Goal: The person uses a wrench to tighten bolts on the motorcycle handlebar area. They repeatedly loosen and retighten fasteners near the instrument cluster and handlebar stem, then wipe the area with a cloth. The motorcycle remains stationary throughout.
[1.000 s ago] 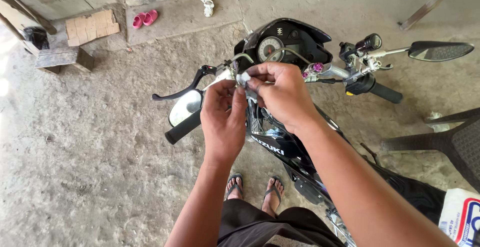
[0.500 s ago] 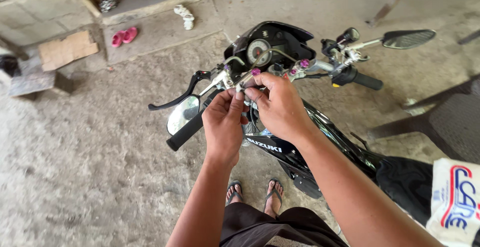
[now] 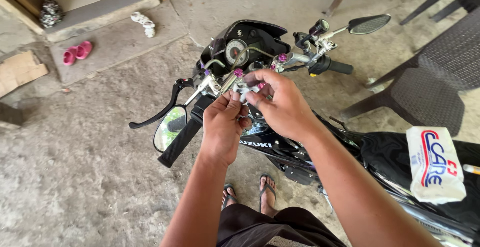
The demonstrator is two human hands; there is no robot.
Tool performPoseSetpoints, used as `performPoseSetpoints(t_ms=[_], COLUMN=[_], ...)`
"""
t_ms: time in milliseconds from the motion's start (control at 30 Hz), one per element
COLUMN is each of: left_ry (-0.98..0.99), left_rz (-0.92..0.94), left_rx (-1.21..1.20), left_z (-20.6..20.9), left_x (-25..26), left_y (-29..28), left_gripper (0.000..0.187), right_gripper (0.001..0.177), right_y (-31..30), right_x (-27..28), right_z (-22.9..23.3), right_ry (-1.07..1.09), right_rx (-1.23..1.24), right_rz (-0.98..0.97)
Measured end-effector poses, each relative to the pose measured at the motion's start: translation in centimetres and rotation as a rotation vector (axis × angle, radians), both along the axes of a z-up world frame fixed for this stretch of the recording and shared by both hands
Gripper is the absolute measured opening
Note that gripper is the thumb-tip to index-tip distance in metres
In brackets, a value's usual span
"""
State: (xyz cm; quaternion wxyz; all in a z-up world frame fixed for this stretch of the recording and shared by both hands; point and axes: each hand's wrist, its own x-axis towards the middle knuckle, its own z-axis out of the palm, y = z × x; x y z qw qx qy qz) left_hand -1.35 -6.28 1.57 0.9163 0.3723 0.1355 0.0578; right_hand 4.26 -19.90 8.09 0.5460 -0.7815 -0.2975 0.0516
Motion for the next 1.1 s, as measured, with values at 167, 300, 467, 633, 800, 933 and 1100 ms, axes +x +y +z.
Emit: performPoseSetpoints(t_ms=[167, 300, 467, 633, 800, 933, 1100], left_ry=[-0.008, 0.004, 0.082, 0.039, 0.016, 0.090, 0.085], left_rz=[-0.196, -0.299, -0.201, -0.012, 0.096, 0.161, 0.200], left_rx=[-0.138, -0.150, 0.012, 0.413, 0.522, 0.491, 0.473], left_z=[-0.2, -0.1, 1.4, 2.3, 2.0, 1.6, 1.1], left_x=[0.5, 1.1, 1.0, 1.4, 2.2, 2.9, 3.1], left_y=[1.5, 1.9, 1.3, -0.9, -2.2, -2.8, -3.6], left_gripper=[0.009, 0.011, 0.017, 0.028, 0.024, 0.021, 0.020], right_gripper=[0.021, 0.014, 0.014, 0.017, 0.016, 0.031, 0.038], right_y=[-0.4, -0.8, -1.1, -1.0, -1.8, -3.0, -3.5], right_x=[0.0, 0.3, 1.4, 3.0, 4.6, 5.6, 6.2], right_z=[0.4, 0.4, -0.1, -1.3, -2.4, -2.4, -1.6], right_ry=[-0.418, -0.196, 0.058, 0.305, 0.245, 0.133, 0.089], right_rx=[-0.086, -0.122, -0.033, 0.118, 0.102, 0.095, -0.024], right_rz=[0.036, -0.043, -0.204, -0.201, -0.129, 0.055, 0.064])
